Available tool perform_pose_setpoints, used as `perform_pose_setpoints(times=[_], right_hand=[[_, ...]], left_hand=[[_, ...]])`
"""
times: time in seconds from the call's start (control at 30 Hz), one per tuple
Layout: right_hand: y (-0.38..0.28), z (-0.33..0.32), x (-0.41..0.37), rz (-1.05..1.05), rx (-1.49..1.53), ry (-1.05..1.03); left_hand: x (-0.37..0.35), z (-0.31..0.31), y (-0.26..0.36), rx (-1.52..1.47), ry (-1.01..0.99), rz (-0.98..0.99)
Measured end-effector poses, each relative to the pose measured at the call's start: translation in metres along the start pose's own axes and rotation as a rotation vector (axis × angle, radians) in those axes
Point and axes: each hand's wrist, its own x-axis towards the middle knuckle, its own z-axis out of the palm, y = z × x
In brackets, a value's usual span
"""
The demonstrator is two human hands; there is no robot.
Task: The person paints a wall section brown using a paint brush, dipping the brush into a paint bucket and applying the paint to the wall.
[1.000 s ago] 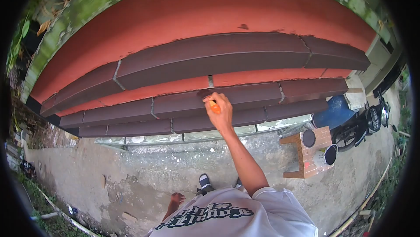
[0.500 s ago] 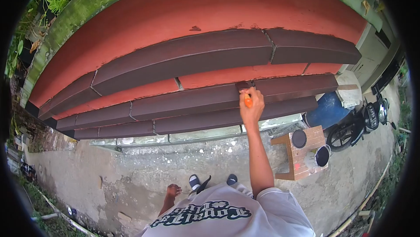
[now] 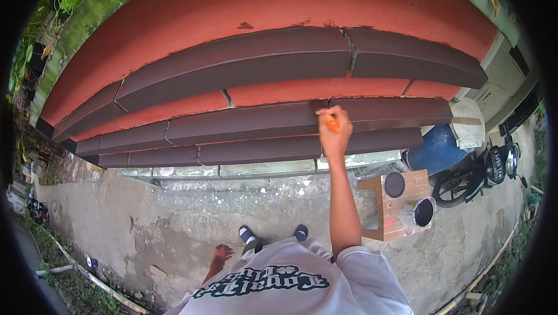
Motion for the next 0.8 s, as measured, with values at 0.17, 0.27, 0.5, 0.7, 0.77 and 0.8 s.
perform_pose_setpoints(times=[0.17,0.27,0.5,0.7,0.77,0.8], right_hand=[[0.000,-0.028,0.020,0.027,-0.108,-0.034],[-0.035,-0.027,0.035,0.084,-0.124,-0.152],[-0.067,0.017,0.039,0.117,-0.210,-0.478],[-0.107,0.058,0.020,0.010,-0.417,-0.561],[-0.108,0.071,0.015,0.031,-0.347,-0.503],[-0.106,0.078,0.011,0.041,-0.313,-0.476]], left_hand=[[0.006,-0.011,-0.015,0.002,-0.013,-0.023],[0.009,-0.023,-0.014,-0.012,-0.008,-0.018],[0.024,-0.046,0.002,-0.025,-0.027,-0.036],[0.052,-0.078,0.020,-0.031,-0.052,-0.003],[0.060,-0.087,0.028,-0.029,-0.047,-0.014],[0.064,-0.091,0.030,-0.029,-0.046,-0.021]])
